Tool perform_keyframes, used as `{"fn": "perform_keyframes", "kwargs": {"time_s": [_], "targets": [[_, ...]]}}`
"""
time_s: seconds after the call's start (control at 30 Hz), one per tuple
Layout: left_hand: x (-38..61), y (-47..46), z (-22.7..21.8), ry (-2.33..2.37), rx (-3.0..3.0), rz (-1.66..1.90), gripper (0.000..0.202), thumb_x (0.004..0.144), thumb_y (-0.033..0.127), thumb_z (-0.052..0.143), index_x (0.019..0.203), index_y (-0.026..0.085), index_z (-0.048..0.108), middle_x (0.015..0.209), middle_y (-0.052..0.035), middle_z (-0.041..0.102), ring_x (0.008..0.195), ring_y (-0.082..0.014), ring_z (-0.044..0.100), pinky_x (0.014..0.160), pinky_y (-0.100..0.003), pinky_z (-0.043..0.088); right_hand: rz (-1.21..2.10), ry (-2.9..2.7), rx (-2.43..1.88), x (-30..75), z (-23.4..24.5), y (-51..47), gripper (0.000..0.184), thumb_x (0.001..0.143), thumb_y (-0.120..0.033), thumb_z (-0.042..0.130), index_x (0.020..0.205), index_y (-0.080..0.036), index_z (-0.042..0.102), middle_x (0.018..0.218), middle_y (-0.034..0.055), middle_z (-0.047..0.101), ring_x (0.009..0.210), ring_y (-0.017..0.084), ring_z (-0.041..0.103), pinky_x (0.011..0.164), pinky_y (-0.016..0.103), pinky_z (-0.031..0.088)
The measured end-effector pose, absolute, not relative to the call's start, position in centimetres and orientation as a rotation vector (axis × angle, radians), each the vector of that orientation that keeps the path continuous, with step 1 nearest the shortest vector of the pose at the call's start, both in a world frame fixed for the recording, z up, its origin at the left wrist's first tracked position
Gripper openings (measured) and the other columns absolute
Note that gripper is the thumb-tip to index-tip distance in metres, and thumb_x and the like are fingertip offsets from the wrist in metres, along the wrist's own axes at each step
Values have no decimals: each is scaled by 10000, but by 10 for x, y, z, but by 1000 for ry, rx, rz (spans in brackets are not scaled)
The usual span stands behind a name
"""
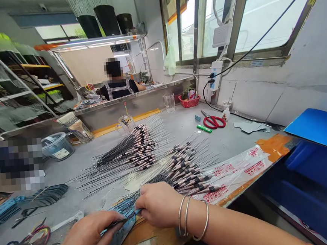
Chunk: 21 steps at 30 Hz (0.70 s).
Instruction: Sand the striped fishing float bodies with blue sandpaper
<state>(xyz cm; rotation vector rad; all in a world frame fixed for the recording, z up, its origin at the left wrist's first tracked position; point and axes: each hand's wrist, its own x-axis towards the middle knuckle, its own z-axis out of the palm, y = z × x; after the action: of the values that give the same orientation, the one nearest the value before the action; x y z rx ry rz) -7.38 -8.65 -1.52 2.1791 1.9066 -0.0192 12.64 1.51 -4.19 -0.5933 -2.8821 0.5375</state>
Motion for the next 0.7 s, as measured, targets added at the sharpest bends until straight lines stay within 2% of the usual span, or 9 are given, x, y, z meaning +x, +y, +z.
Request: {"fn": "perform_keyframes", "kwargs": {"time_s": [0.27, 0.53, 0.7], "targets": [[-68, -80, -18, 1884, 2159, -58, 274, 892, 227, 431, 942, 302, 690, 915, 20, 749, 880, -202, 697, 769, -294, 508, 510, -2906, -665, 154, -41, 26, 180, 874, -233, 527, 899, -219, 704, 843, 11, 600, 744, 135, 541, 562, 253, 288], [-59, -76, -16, 1879, 2184, -40, 271, 884, 221, 429, 924, 277, 691, 890, 5, 745, 864, -210, 695, 750, -312, 514, 469, -2931, -756, 168, -43, 29, 164, 849, -217, 536, 802, -202, 693, 826, 10, 598, 719, 136, 547, 573, 259, 302], [-53, -72, -16, 1858, 2204, -25, 288, 880, 205, 415, 932, 266, 691, 895, -10, 742, 855, -217, 691, 758, -337, 520, 576, -2853, -711, 172, -46, 31, 206, 863, -218, 537, 945, -238, 725, 866, 17, 632, 779, 147, 573, 617, 241, 339]]}}
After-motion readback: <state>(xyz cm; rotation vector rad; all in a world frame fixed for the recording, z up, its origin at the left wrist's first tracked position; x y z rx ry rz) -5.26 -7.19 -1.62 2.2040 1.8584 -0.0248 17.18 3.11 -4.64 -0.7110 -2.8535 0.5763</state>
